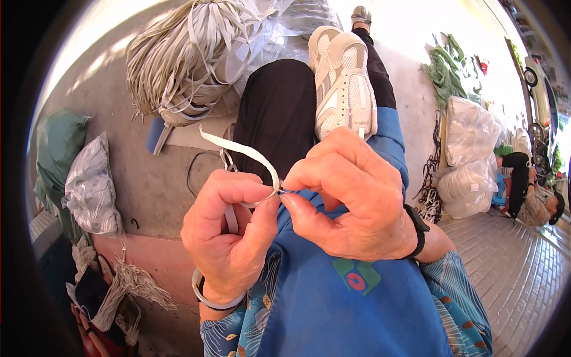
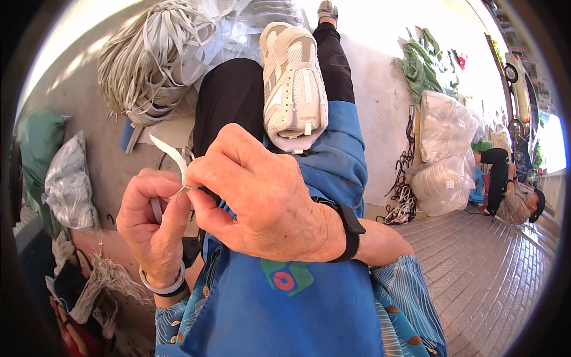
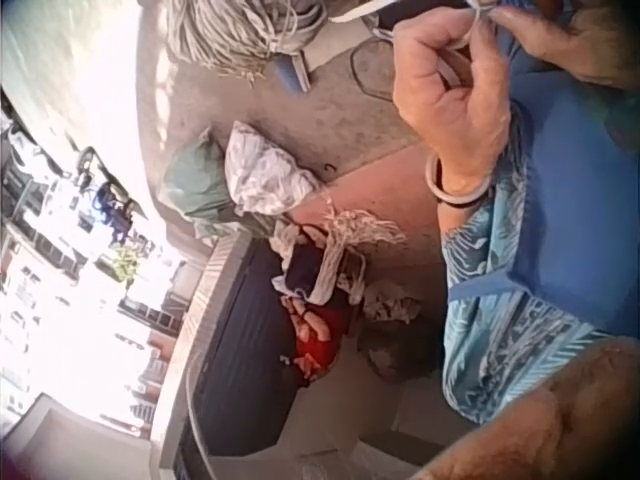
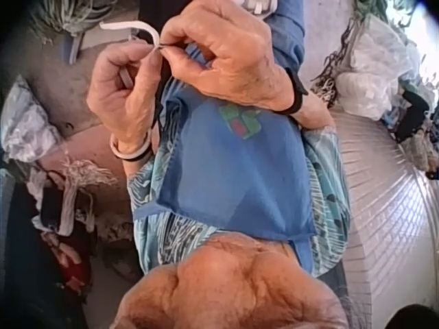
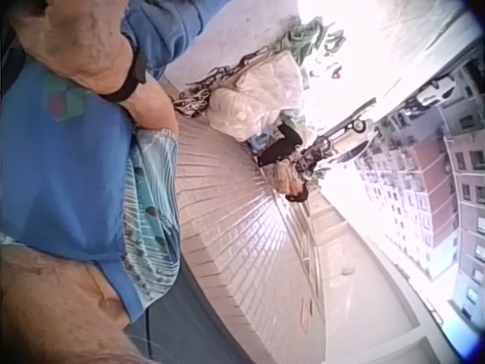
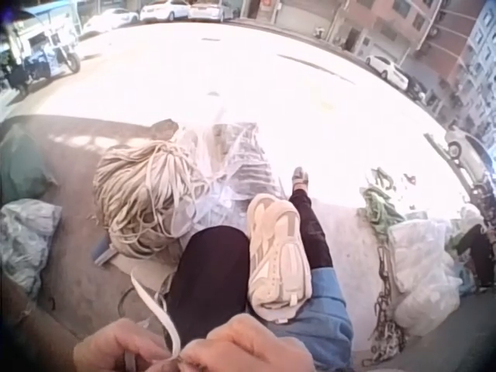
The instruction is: Attaching white plastic tags or security cords to athletic shoes.
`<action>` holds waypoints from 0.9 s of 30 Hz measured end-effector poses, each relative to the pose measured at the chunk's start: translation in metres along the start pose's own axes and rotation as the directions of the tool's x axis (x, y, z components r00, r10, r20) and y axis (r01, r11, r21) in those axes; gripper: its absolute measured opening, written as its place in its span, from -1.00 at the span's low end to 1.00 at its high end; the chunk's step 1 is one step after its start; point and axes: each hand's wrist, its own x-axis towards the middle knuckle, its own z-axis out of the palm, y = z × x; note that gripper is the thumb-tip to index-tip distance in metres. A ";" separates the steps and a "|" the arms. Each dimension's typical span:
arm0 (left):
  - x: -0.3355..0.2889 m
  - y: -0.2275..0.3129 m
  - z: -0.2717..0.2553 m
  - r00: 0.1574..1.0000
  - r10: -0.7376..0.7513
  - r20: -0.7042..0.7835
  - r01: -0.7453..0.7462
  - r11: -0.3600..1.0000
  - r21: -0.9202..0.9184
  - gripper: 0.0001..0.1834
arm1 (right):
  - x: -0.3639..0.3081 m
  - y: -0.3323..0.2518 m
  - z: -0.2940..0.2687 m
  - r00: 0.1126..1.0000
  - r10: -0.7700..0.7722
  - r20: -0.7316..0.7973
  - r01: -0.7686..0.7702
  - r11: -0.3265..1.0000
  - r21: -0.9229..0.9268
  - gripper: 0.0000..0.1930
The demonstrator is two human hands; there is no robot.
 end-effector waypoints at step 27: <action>0.000 -0.004 0.004 0.980 0.201 0.010 -0.200 0.968 0.151 -0.82 | -0.006 0.001 0.006 0.997 -0.052 -0.053 0.046 0.992 -0.115 -0.79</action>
